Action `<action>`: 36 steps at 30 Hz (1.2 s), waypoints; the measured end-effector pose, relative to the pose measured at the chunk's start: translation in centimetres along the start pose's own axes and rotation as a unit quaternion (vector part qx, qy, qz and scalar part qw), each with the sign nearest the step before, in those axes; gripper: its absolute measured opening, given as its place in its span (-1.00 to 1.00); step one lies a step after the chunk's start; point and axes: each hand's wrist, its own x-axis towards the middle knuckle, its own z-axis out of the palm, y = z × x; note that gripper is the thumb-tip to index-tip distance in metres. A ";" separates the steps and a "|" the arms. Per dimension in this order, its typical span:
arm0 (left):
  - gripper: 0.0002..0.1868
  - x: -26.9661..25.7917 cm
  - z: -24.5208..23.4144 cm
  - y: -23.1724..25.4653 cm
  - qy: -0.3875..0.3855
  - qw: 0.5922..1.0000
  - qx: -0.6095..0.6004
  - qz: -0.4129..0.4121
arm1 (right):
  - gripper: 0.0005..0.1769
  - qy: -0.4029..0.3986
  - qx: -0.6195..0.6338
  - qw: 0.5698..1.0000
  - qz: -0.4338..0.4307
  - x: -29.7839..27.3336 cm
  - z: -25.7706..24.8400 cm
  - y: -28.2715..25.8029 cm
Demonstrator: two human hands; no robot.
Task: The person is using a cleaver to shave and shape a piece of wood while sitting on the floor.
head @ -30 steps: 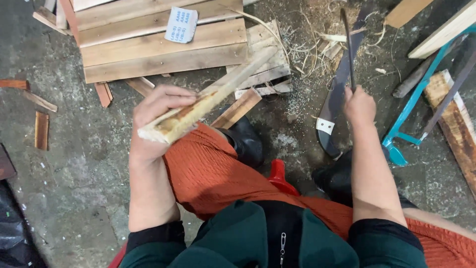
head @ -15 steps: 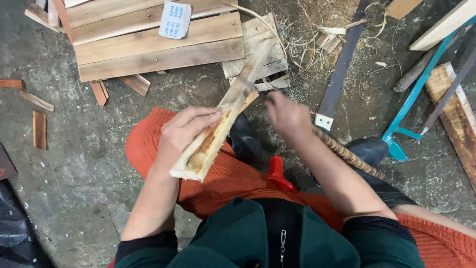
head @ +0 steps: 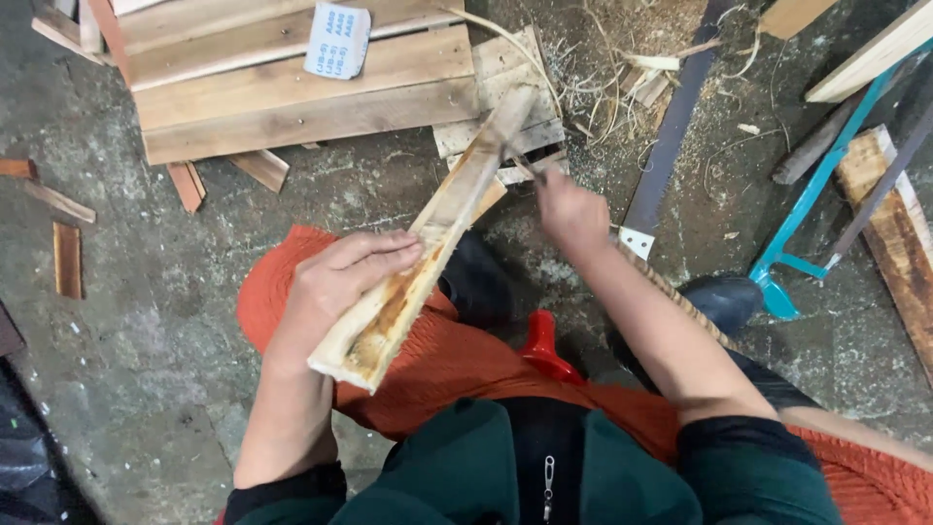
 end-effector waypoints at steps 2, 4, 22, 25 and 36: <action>-0.54 -0.1 -0.3 0.1 -0.006 1.000 0.018 -0.006 | -0.78 0.101 -0.030 0.992 -0.073 -3.0 0.5 -0.4; -0.53 0.4 -1.2 0.2 -0.013 0.999 -0.007 -0.038 | -0.74 0.085 0.002 0.991 -0.105 -4.9 -1.5 -1.5; -0.10 0.8 0.0 -2.3 0.267 0.901 -0.315 -0.131 | -0.81 0.214 -0.105 0.967 -0.089 -1.5 2.9 0.4; -0.39 0.7 0.7 -2.8 0.329 0.861 -0.338 -0.193 | -0.81 0.037 -0.065 0.997 -0.014 -0.9 -0.1 -0.7; -0.40 0.6 0.8 -3.7 0.341 0.837 -0.381 -0.194 | -0.60 -0.123 0.036 0.990 0.052 -0.8 -1.9 0.0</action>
